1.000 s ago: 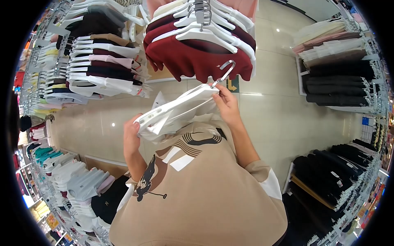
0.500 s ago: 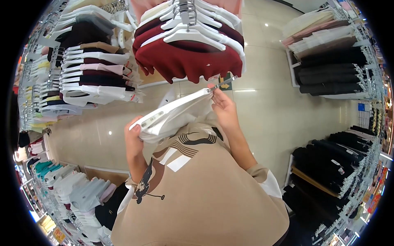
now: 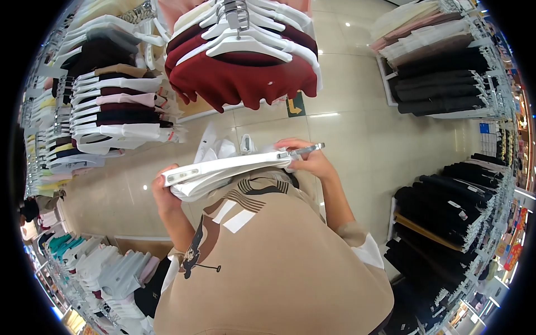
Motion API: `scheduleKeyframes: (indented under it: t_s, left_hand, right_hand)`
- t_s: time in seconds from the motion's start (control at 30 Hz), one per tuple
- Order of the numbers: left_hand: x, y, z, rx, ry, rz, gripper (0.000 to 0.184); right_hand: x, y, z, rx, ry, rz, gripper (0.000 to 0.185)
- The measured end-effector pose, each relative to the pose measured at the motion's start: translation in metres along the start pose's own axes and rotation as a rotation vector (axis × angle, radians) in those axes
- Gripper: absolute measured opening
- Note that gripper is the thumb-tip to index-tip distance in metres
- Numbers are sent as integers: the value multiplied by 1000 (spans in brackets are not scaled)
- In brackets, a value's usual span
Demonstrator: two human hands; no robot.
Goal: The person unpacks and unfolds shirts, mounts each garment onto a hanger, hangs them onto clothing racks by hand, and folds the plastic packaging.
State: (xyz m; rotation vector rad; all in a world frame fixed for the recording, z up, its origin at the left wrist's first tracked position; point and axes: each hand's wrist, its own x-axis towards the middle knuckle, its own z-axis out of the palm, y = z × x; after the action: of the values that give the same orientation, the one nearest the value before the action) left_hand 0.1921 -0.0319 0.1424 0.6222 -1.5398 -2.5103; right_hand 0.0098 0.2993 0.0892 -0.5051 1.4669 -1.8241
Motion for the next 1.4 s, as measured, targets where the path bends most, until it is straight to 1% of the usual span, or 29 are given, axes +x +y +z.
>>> scheduleKeyframes:
  t_s: [0.1,0.13,0.2,0.27,0.33,0.37,0.4,0.47,0.5,0.57,0.6,0.63,0.67,0.7,0.77,0.8,0.83,0.87,0.9,0.97,1.0,1.03,1.1,1.13,1.23,1.27,1.3,1.37,1.4]
  left_hand:
    - [1,-3,-3,-81,72,14,57]
    - [1,-3,-3,-91,115,20,57]
    - [2,-5,-5,-109,206,30,59]
    - [6,-8,-10,-165,169,21,57]
    - [9,-12,-13,-245,136,16,53]
    - [11,-11,-10,-235,132,11,53]
    - [12,-9,-7,-227,127,7,53]
    - [17,-10,0,-205,142,-18,51]
    - [21,-13,-2,-214,112,1,51]
    - [30,-23,-6,-230,58,38,52]
    - [32,-20,9,-132,235,22,58]
    - [36,-20,11,-82,184,72,77]
    - [43,-25,-1,-83,13,120,83]
    - [48,-28,-11,-82,-161,167,89]
    - [47,-36,-11,70,-8,224,89]
    - [47,-38,-5,144,67,250,89]
    - [46,-41,3,106,74,301,68]
    - [44,-38,15,188,124,288,56]
    - [43,-36,21,270,174,274,45]
    - [51,-53,12,410,282,205,34]
    - [57,-57,9,510,296,408,29]
    - [60,-60,8,519,372,450,28]
    - [63,-41,30,534,524,534,25]
    - [73,-50,21,489,622,625,20]
    - [67,-30,7,731,517,537,7]
    - [74,-30,-1,634,525,405,10]
    - [74,-30,-8,608,500,342,11]
    - [71,-20,-12,556,444,217,15]
    - [71,-17,-13,558,425,221,17]
  right_hand:
    - [-5,19,1,-102,10,262,40]
    - [-5,27,5,-126,19,168,33]
    - [-1,9,18,-271,74,44,28]
    - [5,-5,23,-422,96,-80,25]
    - [12,-17,27,-317,75,-154,27]
    - [16,-21,29,-265,66,-192,28]
    - [19,-20,31,-268,142,-243,29]
    - [24,-36,36,-300,107,-270,32]
    - [27,-43,37,-316,87,-284,34]
    - [29,-44,36,-365,135,-272,30]
    - [31,-48,39,-386,167,-273,30]
    - [32,-51,42,-407,198,-273,30]
    - [32,-53,43,-404,210,-254,30]
    - [33,-53,45,-425,223,-301,26]
    - [34,-53,46,-467,256,-393,21]
    - [34,-53,49,-388,297,-377,22]
    - [33,-53,52,-309,338,-358,24]
    - [31,-53,55,-231,380,-337,25]
    - [30,-52,55,-245,342,-341,27]
    - [26,-52,53,-272,263,-350,30]
    - [23,-52,55,-292,237,-323,32]
    - [19,-54,57,-312,214,-299,34]
    - [14,-59,59,-355,205,-276,37]
    - [12,-63,59,-377,218,-278,37]
    - [7,-65,49,-465,242,-290,31]
    - [6,-67,45,-526,232,-297,29]
    - [7,-69,43,-586,223,-305,27]
    - [7,-72,42,-562,214,-286,24]
    - [7,-71,40,-562,219,-270,24]
